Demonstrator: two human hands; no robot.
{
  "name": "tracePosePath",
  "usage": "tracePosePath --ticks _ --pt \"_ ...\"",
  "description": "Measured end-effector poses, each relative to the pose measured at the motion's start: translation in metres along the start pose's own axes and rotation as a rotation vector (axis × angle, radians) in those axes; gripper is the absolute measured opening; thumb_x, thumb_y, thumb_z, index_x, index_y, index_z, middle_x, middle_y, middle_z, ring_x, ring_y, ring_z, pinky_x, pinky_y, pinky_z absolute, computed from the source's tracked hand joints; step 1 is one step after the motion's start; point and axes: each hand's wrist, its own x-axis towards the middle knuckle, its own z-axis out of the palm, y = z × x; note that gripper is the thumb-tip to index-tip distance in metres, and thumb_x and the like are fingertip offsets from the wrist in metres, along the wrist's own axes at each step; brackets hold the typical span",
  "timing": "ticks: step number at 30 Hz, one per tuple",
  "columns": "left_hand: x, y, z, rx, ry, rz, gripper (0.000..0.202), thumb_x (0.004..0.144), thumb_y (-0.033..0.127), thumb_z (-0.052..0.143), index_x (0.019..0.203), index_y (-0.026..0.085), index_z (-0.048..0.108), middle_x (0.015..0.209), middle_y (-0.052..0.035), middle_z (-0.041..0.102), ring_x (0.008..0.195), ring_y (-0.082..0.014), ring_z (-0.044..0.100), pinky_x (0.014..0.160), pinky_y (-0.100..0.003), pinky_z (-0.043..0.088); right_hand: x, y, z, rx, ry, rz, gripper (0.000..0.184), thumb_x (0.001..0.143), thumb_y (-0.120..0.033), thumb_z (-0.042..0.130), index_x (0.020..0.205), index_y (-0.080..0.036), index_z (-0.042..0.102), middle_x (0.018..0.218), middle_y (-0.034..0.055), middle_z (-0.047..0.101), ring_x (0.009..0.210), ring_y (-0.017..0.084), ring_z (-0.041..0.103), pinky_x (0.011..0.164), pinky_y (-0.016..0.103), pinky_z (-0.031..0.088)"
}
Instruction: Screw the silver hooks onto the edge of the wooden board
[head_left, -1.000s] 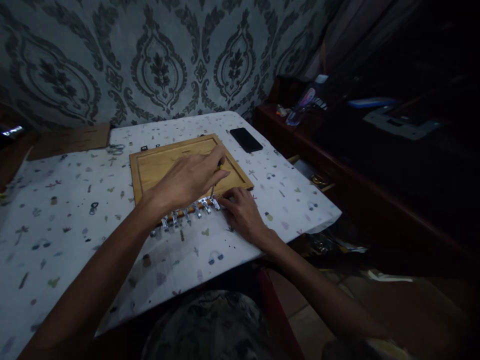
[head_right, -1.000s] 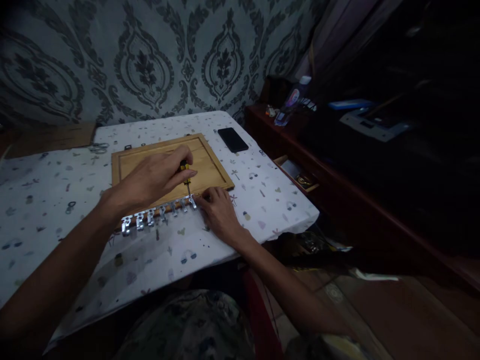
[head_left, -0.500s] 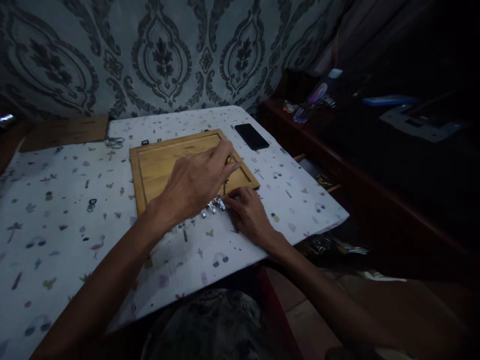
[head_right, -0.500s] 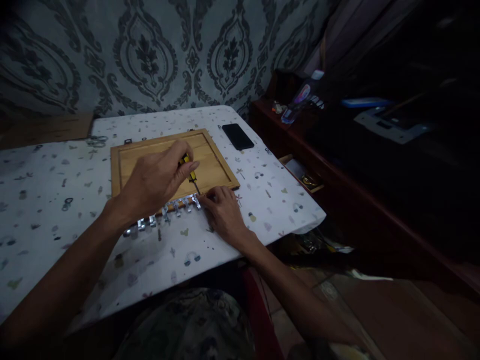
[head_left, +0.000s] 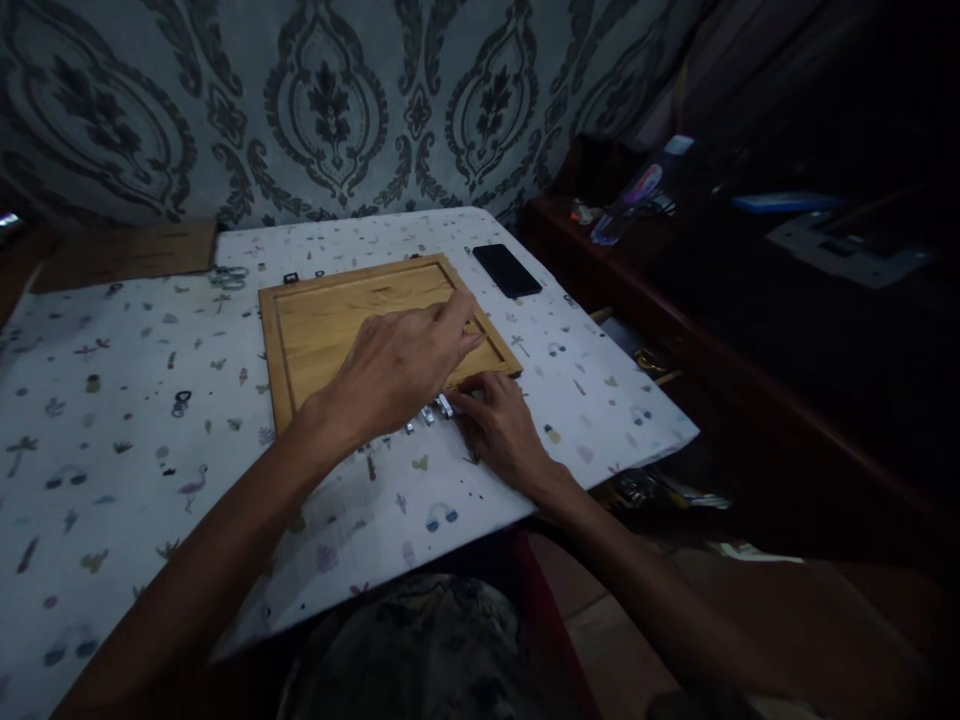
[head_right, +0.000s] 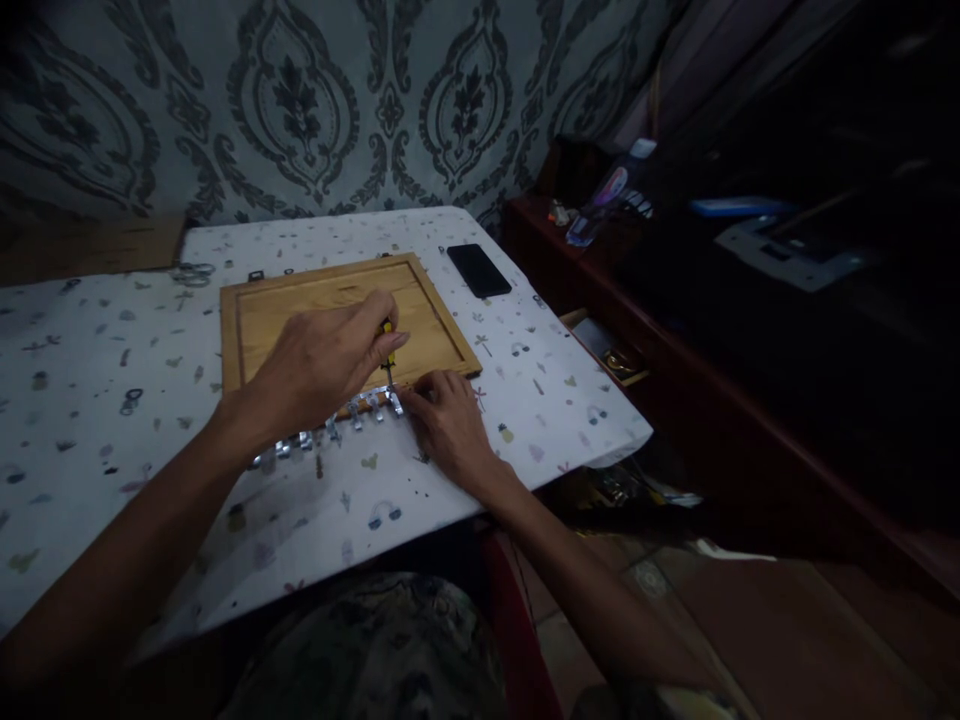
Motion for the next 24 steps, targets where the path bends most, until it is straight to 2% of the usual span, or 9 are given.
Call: tracePosePath --ticks 5,9,15,19,24 --pt "0.001 0.002 -0.001 0.019 -0.042 -0.002 0.020 0.105 0.030 0.037 0.115 0.017 0.048 0.089 -0.0058 0.070 0.081 -0.0198 0.068 0.058 -0.027 0.035 0.000 0.001 0.001 -0.010 0.001 0.006 0.037 0.095 -0.014 0.050 0.123 -0.025 0.071 0.105 0.0124 0.064 0.095 0.026 0.053 0.081 0.041 0.042" --pt "0.001 0.002 0.000 0.011 -0.029 0.018 0.019 0.105 0.030 0.037 0.115 0.017 0.047 0.088 -0.0050 0.069 0.080 -0.0196 0.067 0.056 -0.028 0.031 0.000 0.001 0.002 0.000 0.004 0.010 0.038 0.093 -0.012 0.053 0.123 -0.026 0.071 0.104 0.0116 0.063 0.096 0.026 0.052 0.081 0.041 0.041" --pt "-0.001 -0.005 0.001 -0.069 -0.017 0.122 0.013 0.104 0.029 0.038 0.102 0.019 0.048 0.087 -0.0032 0.066 0.076 -0.0178 0.062 0.057 -0.029 0.029 -0.001 0.001 0.002 0.005 0.012 0.012 0.034 0.094 -0.013 0.052 0.119 -0.023 0.072 0.103 0.0120 0.062 0.094 0.026 0.051 0.080 0.040 0.040" --pt "-0.003 -0.012 -0.001 -0.128 -0.008 0.187 0.014 0.104 0.028 0.038 0.095 0.021 0.046 0.077 -0.0008 0.059 0.066 -0.0163 0.054 0.057 -0.030 0.026 -0.001 0.000 0.002 0.006 0.006 0.010 0.035 0.096 -0.015 0.050 0.122 -0.024 0.071 0.105 0.0130 0.063 0.096 0.027 0.051 0.082 0.041 0.041" --pt "-0.003 -0.012 -0.006 -0.120 -0.030 0.168 0.012 0.103 0.026 0.039 0.094 0.021 0.046 0.074 -0.0001 0.058 0.064 -0.0167 0.054 0.057 -0.030 0.027 0.000 0.000 0.001 0.007 0.015 0.002 0.036 0.095 -0.015 0.052 0.124 -0.023 0.071 0.105 0.0139 0.063 0.095 0.027 0.052 0.081 0.042 0.043"
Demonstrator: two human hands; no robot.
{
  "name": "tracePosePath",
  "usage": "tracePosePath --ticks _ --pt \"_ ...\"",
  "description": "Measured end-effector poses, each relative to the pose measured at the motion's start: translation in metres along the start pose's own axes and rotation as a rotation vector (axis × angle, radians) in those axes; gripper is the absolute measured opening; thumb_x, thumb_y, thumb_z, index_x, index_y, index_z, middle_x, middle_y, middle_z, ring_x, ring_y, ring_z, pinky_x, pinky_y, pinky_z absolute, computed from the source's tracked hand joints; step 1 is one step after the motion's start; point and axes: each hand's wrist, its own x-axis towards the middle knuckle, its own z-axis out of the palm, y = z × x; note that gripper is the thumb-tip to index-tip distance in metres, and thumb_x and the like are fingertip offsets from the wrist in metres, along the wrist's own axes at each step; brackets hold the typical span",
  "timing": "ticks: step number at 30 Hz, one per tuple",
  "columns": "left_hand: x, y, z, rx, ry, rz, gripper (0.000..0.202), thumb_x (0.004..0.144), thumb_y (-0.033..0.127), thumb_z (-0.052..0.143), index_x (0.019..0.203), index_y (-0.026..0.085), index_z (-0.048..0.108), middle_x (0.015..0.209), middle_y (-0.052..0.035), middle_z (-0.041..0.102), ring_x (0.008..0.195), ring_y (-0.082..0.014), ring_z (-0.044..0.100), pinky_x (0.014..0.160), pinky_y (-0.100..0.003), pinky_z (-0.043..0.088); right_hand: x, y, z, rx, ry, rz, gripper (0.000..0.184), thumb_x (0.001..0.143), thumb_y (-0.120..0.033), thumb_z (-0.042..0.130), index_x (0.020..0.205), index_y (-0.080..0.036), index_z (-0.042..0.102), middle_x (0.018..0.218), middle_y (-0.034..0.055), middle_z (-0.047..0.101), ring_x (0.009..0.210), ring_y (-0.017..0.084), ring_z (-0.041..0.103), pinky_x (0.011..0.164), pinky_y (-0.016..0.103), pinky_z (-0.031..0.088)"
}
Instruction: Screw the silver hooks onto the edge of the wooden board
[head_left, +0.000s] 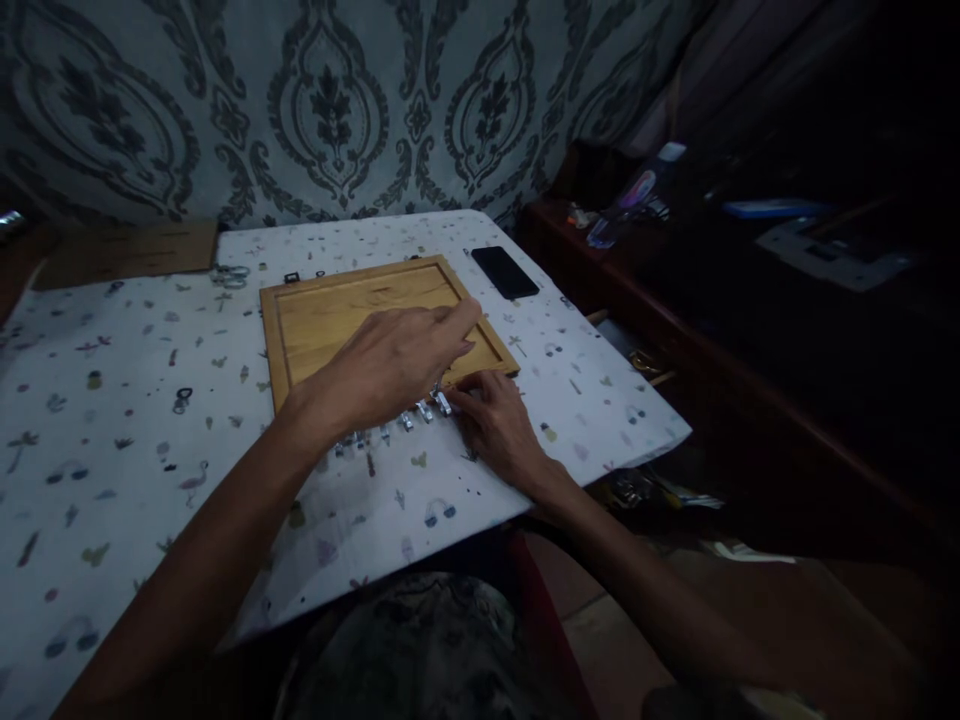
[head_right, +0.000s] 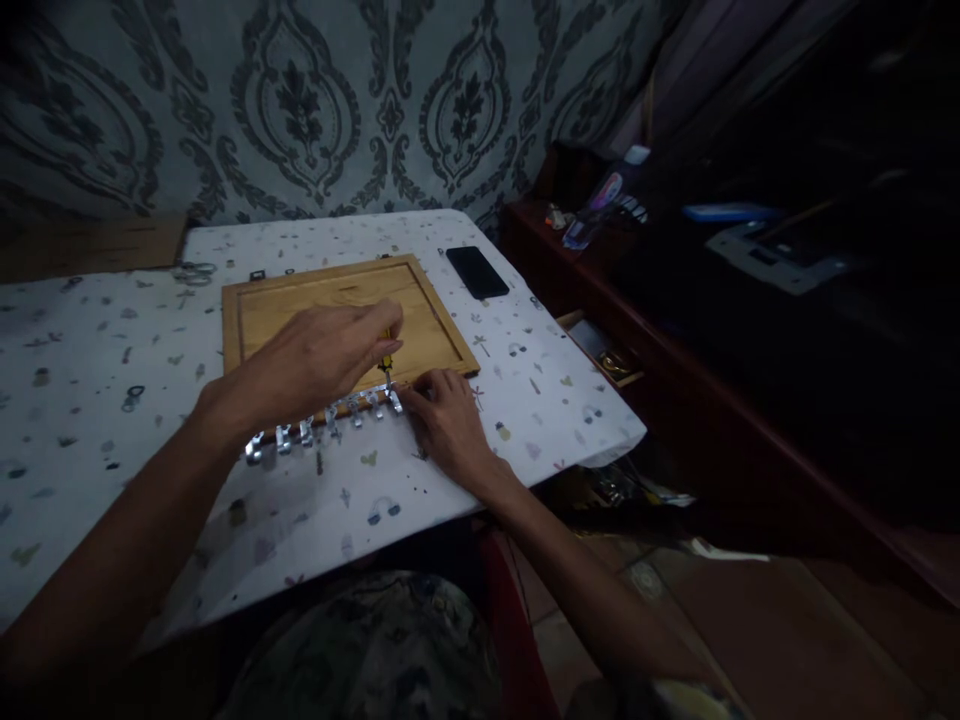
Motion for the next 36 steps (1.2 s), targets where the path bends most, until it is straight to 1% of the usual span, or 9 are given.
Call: tracePosePath --ticks 3,5,9,12,17,22,30,33,36 --pt "0.000 0.003 -0.005 0.034 -0.003 -0.086 0.015 0.103 0.027 0.037 0.100 0.020 0.049 0.080 -0.0025 0.063 0.070 -0.0186 0.059 0.058 -0.030 0.030 0.000 -0.001 -0.001 -0.008 0.002 -0.001 0.036 0.094 -0.015 0.052 0.124 -0.024 0.071 0.104 0.0130 0.064 0.094 0.026 0.052 0.081 0.041 0.043" --pt "0.000 0.004 -0.010 0.059 0.021 -0.150 0.017 0.103 0.028 0.035 0.107 0.019 0.050 0.082 -0.0036 0.065 0.072 -0.0196 0.062 0.059 -0.029 0.033 0.000 -0.001 -0.001 -0.013 -0.001 -0.002 0.036 0.095 -0.015 0.052 0.124 -0.024 0.071 0.104 0.0126 0.064 0.095 0.026 0.053 0.081 0.041 0.043" --pt "-0.002 0.006 -0.013 0.101 0.040 -0.206 0.023 0.104 0.030 0.034 0.115 0.017 0.050 0.086 -0.0055 0.066 0.075 -0.0209 0.064 0.063 -0.029 0.039 0.000 0.000 -0.001 -0.005 -0.001 -0.009 0.035 0.096 -0.015 0.051 0.123 -0.024 0.071 0.103 0.0124 0.063 0.094 0.026 0.052 0.080 0.039 0.041" --pt "-0.002 0.007 -0.011 0.119 0.019 -0.205 0.022 0.104 0.029 0.035 0.113 0.018 0.051 0.086 -0.0051 0.067 0.077 -0.0197 0.064 0.065 -0.028 0.041 0.000 0.001 0.000 -0.001 0.004 -0.004 0.036 0.095 -0.014 0.051 0.124 -0.023 0.071 0.103 0.0132 0.063 0.094 0.026 0.051 0.080 0.040 0.040" --pt "0.000 0.008 -0.006 0.135 0.006 -0.190 0.019 0.103 0.028 0.037 0.112 0.019 0.051 0.083 -0.0039 0.067 0.076 -0.0183 0.064 0.065 -0.027 0.041 0.000 -0.001 0.000 -0.002 0.023 -0.006 0.037 0.095 -0.014 0.052 0.125 -0.026 0.070 0.101 0.0120 0.063 0.091 0.025 0.051 0.078 0.039 0.040" --pt "0.001 0.007 -0.005 0.141 -0.027 -0.205 0.023 0.104 0.032 0.035 0.113 0.018 0.051 0.086 -0.0060 0.068 0.080 -0.0227 0.066 0.065 -0.031 0.041 0.000 -0.001 -0.001 0.001 0.020 -0.006 0.036 0.095 -0.014 0.052 0.124 -0.025 0.071 0.102 0.0124 0.063 0.091 0.025 0.051 0.078 0.039 0.040" --pt "0.005 0.013 -0.006 0.145 -0.079 -0.207 0.020 0.105 0.030 0.035 0.112 0.017 0.049 0.092 -0.0055 0.069 0.082 -0.0224 0.066 0.063 -0.031 0.037 0.000 -0.002 -0.003 0.008 -0.002 0.011 0.038 0.096 -0.015 0.051 0.127 -0.026 0.070 0.104 0.0128 0.063 0.093 0.026 0.052 0.079 0.041 0.042" --pt "0.005 0.011 -0.005 0.128 -0.083 -0.184 0.017 0.104 0.028 0.038 0.112 0.018 0.049 0.092 -0.0053 0.069 0.081 -0.0224 0.065 0.061 -0.031 0.035 0.000 -0.001 -0.001 0.012 -0.011 0.012 0.040 0.095 -0.015 0.050 0.129 -0.025 0.069 0.105 0.0134 0.063 0.094 0.026 0.051 0.079 0.042 0.042" --pt "0.004 0.005 -0.002 0.090 -0.058 -0.166 0.016 0.103 0.029 0.039 0.111 0.019 0.049 0.088 -0.0044 0.068 0.077 -0.0211 0.064 0.061 -0.031 0.033 0.000 0.000 0.000 0.012 -0.009 0.013 0.040 0.095 -0.014 0.051 0.129 -0.025 0.069 0.105 0.0134 0.063 0.094 0.026 0.052 0.080 0.042 0.043"
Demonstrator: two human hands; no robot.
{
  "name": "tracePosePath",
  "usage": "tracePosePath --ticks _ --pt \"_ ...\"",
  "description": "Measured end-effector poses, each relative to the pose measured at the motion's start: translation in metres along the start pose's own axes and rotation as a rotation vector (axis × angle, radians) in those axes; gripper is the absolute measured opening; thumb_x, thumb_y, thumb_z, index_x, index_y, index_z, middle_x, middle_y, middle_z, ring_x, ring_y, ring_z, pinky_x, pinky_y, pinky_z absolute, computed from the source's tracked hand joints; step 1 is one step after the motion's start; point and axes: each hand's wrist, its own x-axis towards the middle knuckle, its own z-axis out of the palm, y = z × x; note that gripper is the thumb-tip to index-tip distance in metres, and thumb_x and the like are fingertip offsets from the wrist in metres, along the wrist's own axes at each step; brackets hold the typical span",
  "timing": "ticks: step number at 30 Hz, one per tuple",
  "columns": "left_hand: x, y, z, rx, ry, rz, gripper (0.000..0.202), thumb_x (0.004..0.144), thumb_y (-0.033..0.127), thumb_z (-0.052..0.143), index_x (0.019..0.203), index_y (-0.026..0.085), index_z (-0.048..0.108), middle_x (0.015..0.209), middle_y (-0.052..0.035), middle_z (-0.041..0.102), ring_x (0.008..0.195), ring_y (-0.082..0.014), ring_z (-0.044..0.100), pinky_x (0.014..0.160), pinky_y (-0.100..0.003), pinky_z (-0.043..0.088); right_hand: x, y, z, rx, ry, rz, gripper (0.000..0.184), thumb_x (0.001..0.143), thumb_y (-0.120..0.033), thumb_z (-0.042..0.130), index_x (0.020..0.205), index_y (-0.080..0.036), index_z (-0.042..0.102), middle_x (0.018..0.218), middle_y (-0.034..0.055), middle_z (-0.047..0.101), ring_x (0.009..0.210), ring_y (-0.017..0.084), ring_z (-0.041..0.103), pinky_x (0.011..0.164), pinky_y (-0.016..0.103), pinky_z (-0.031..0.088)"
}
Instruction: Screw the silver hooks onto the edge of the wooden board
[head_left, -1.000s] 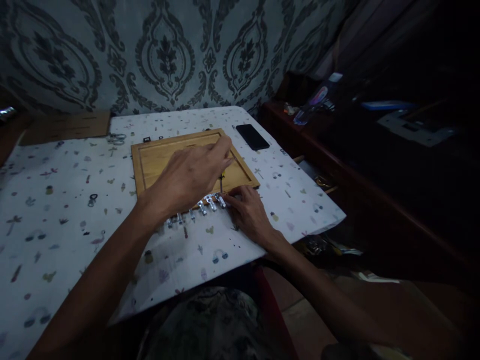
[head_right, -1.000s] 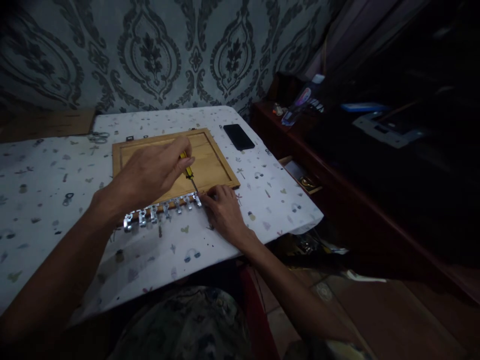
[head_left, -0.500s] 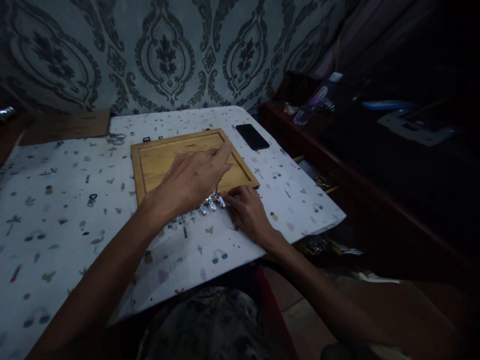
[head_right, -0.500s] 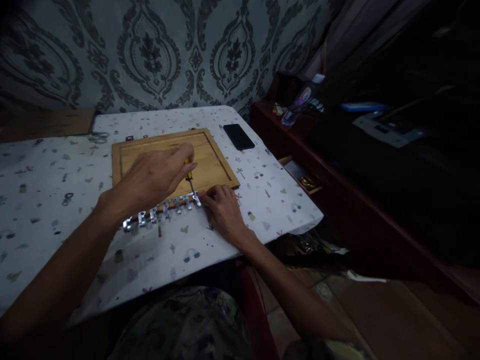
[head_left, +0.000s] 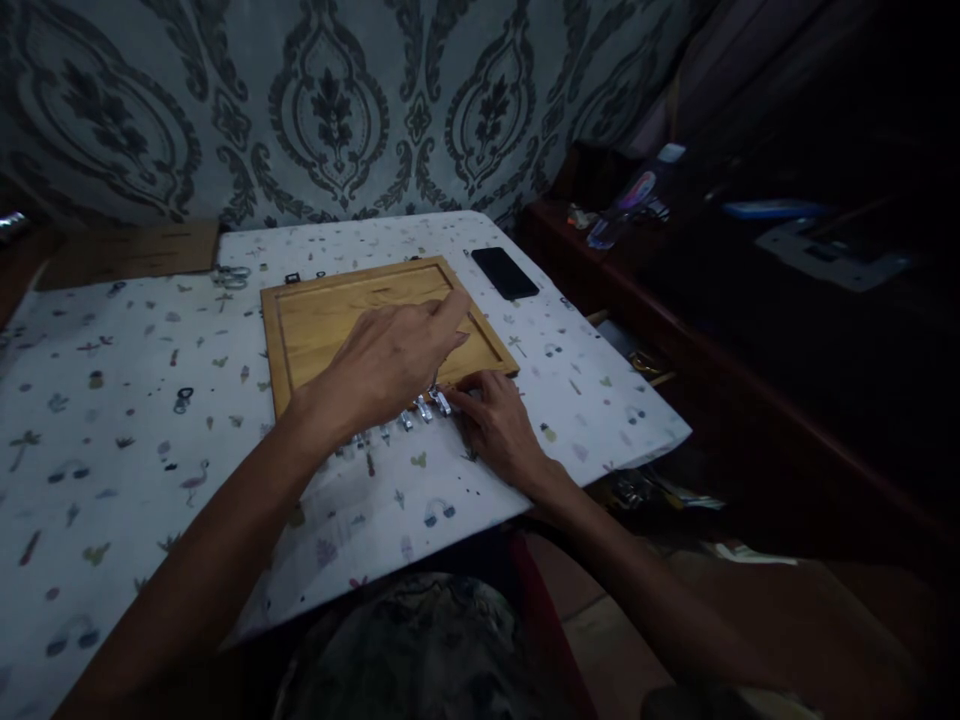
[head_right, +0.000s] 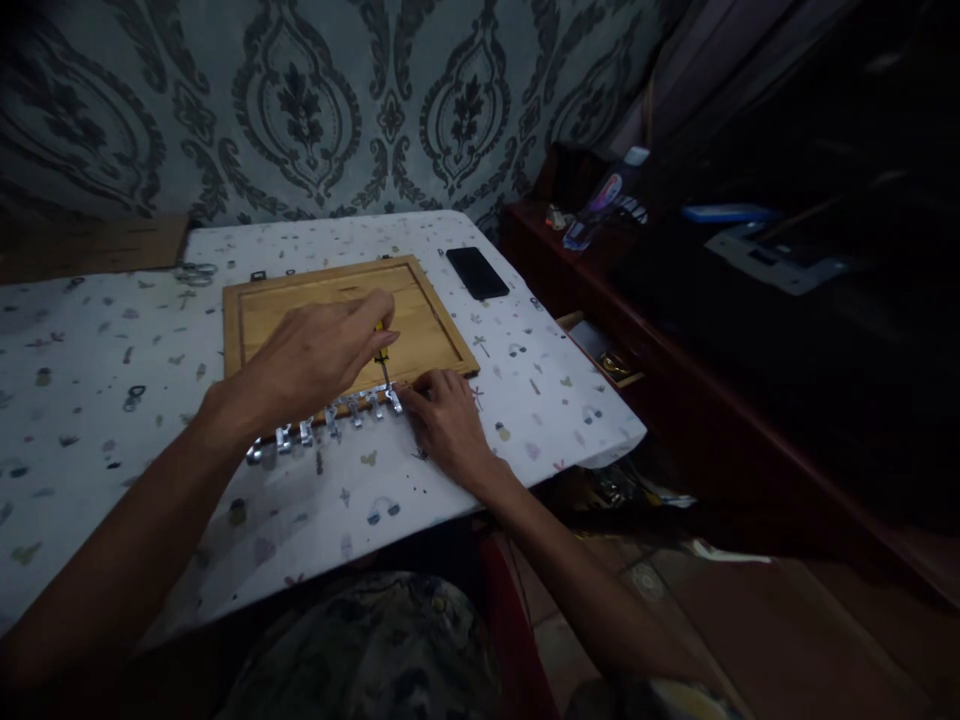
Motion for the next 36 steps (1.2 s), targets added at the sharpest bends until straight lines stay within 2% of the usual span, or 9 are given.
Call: tracePosePath --ticks 5,10,13,17,24,29,36 --pt "0.002 -0.008 0.002 -0.073 0.031 0.068 0.015 0.102 0.027 0.036 0.103 0.021 0.050 0.084 -0.0027 0.063 0.071 -0.0189 0.058 0.061 -0.031 0.032 0.000 0.000 0.001 0.003 0.005 -0.004 0.039 0.094 -0.014 0.051 0.127 -0.024 0.070 0.105 0.0138 0.063 0.095 0.027 0.052 0.081 0.042 0.042" --pt "0.011 -0.009 -0.004 -0.084 -0.030 0.237 0.011 0.100 0.021 0.039 0.096 0.021 0.049 0.083 -0.0030 0.061 0.072 -0.0178 0.055 0.062 -0.030 0.034 0.000 0.000 0.000 -0.008 -0.011 0.003 0.038 0.093 -0.013 0.054 0.126 -0.025 0.070 0.105 0.0130 0.063 0.097 0.027 0.052 0.084 0.042 0.042" --pt "0.015 -0.011 -0.008 -0.082 -0.063 0.289 0.009 0.097 0.017 0.041 0.094 0.021 0.049 0.084 -0.0031 0.061 0.073 -0.0174 0.055 0.062 -0.030 0.034 0.001 0.000 -0.001 -0.014 -0.017 0.003 0.038 0.094 -0.013 0.054 0.125 -0.026 0.070 0.104 0.0124 0.063 0.096 0.027 0.052 0.083 0.041 0.042" --pt "0.016 -0.012 -0.010 -0.080 -0.076 0.262 0.011 0.099 0.018 0.040 0.096 0.020 0.051 0.084 -0.0034 0.061 0.071 -0.0165 0.055 0.061 -0.029 0.033 0.001 -0.001 -0.003 -0.018 -0.013 -0.007 0.036 0.095 -0.015 0.051 0.124 -0.024 0.071 0.104 0.0135 0.064 0.094 0.027 0.052 0.082 0.042 0.043" --pt "0.008 -0.007 -0.004 -0.072 -0.021 0.078 0.017 0.103 0.027 0.038 0.108 0.017 0.052 0.091 -0.0047 0.065 0.080 -0.0183 0.060 0.067 -0.029 0.039 0.000 -0.001 -0.001 -0.015 0.014 0.007 0.038 0.094 -0.012 0.052 0.123 -0.026 0.071 0.103 0.0120 0.064 0.095 0.025 0.053 0.081 0.040 0.043" --pt "0.005 -0.006 0.001 -0.097 0.040 0.107 0.017 0.104 0.027 0.038 0.108 0.017 0.052 0.095 -0.0054 0.067 0.082 -0.0185 0.063 0.067 -0.028 0.041 0.000 0.000 0.001 -0.021 0.013 0.009 0.040 0.092 -0.011 0.054 0.125 -0.028 0.070 0.104 0.0118 0.064 0.093 0.026 0.053 0.080 0.041 0.043" --pt "0.003 -0.004 0.000 -0.058 0.066 0.080 0.021 0.104 0.030 0.036 0.110 0.017 0.053 0.085 -0.0043 0.066 0.077 -0.0184 0.063 0.068 -0.028 0.043 0.000 0.001 0.000 0.008 -0.004 0.006 0.038 0.095 -0.014 0.052 0.125 -0.027 0.070 0.104 0.0124 0.064 0.095 0.027 0.053 0.081 0.042 0.042"
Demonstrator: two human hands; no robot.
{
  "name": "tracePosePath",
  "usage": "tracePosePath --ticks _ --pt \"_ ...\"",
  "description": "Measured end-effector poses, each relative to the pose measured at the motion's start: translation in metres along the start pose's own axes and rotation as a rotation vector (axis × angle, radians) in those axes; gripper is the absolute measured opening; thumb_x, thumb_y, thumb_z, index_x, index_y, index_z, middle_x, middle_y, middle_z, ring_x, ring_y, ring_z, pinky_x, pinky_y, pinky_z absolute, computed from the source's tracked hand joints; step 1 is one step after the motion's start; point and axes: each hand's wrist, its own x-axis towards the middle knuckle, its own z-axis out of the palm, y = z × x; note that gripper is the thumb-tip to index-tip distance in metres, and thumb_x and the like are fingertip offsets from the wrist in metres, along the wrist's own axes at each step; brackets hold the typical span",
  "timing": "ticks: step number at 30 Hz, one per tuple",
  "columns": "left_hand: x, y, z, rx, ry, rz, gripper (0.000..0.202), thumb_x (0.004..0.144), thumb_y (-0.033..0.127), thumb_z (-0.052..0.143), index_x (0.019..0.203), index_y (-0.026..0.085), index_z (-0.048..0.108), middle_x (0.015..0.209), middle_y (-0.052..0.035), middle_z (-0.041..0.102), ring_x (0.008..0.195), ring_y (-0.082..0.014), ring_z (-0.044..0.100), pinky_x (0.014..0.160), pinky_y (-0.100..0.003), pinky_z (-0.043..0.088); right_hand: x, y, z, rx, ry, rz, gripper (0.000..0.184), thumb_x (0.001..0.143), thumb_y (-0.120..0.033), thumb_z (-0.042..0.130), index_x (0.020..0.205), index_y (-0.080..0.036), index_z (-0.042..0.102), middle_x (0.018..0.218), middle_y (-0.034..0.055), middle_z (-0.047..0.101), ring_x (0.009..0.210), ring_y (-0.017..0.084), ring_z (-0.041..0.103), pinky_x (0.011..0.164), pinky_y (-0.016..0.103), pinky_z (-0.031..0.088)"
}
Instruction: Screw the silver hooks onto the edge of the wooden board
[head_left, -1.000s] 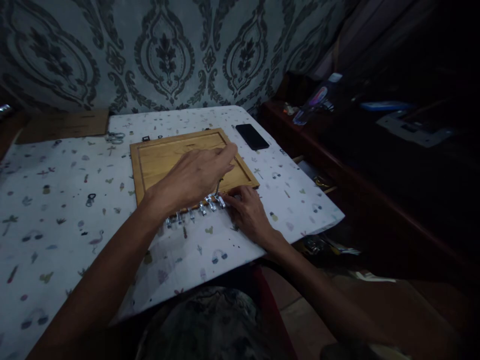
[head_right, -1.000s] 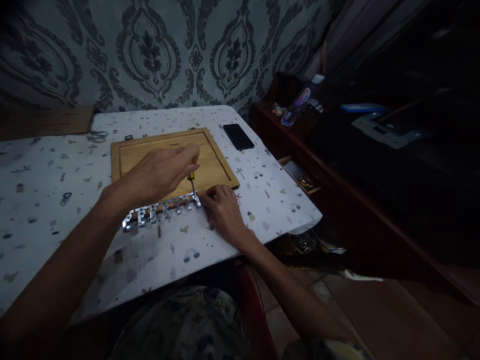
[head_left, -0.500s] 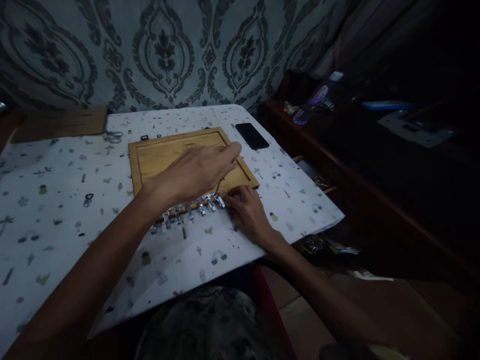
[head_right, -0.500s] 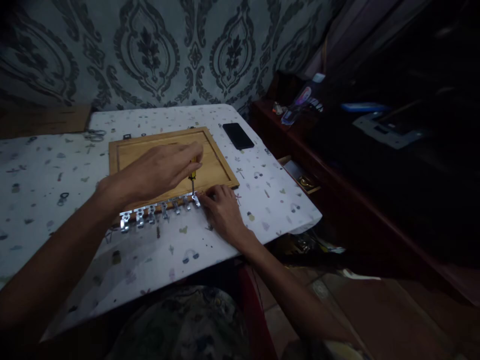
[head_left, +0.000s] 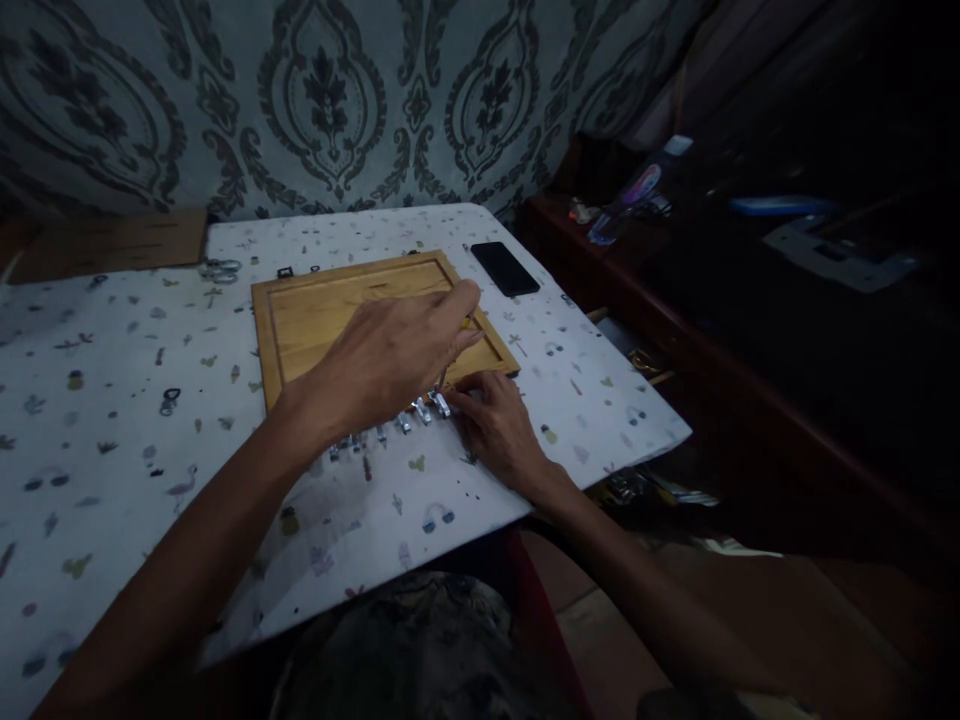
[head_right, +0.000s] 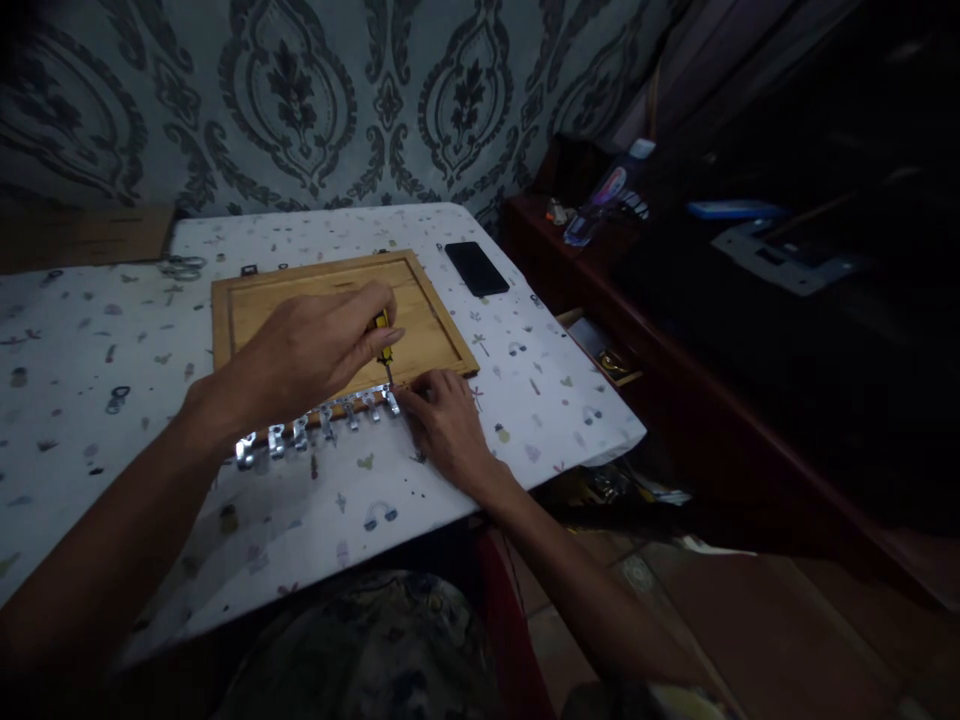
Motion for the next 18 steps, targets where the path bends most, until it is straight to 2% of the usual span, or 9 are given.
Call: tracePosePath --ticks 8,12,18 --pt "0.0008 0.0031 -0.0009 0.040 -0.072 -0.014 0.021 0.104 0.030 0.036 0.109 0.017 0.052 0.086 -0.0043 0.066 0.073 -0.0183 0.062 0.062 -0.028 0.040 0.0001 -0.0009 -0.0017 -0.005 0.013 -0.014 0.035 0.095 -0.015 0.051 0.122 -0.024 0.072 0.104 0.0133 0.064 0.095 0.026 0.054 0.080 0.041 0.042" --pt "0.0010 0.0038 -0.0015 0.043 -0.060 -0.005 0.020 0.104 0.029 0.036 0.107 0.018 0.051 0.082 -0.0034 0.065 0.071 -0.0168 0.061 0.060 -0.027 0.039 0.0002 -0.0003 -0.0011 -0.008 0.004 0.002 0.038 0.095 -0.014 0.051 0.124 -0.029 0.071 0.104 0.0117 0.065 0.095 0.027 0.054 0.080 0.042 0.043" --pt "0.0010 0.0033 -0.0015 0.069 -0.063 -0.004 0.017 0.104 0.029 0.038 0.103 0.018 0.050 0.080 -0.0030 0.065 0.068 -0.0164 0.060 0.055 -0.027 0.032 0.0006 -0.0021 -0.0029 0.000 0.004 0.001 0.037 0.094 -0.014 0.050 0.123 -0.026 0.071 0.105 0.0129 0.064 0.096 0.027 0.053 0.080 0.042 0.044"
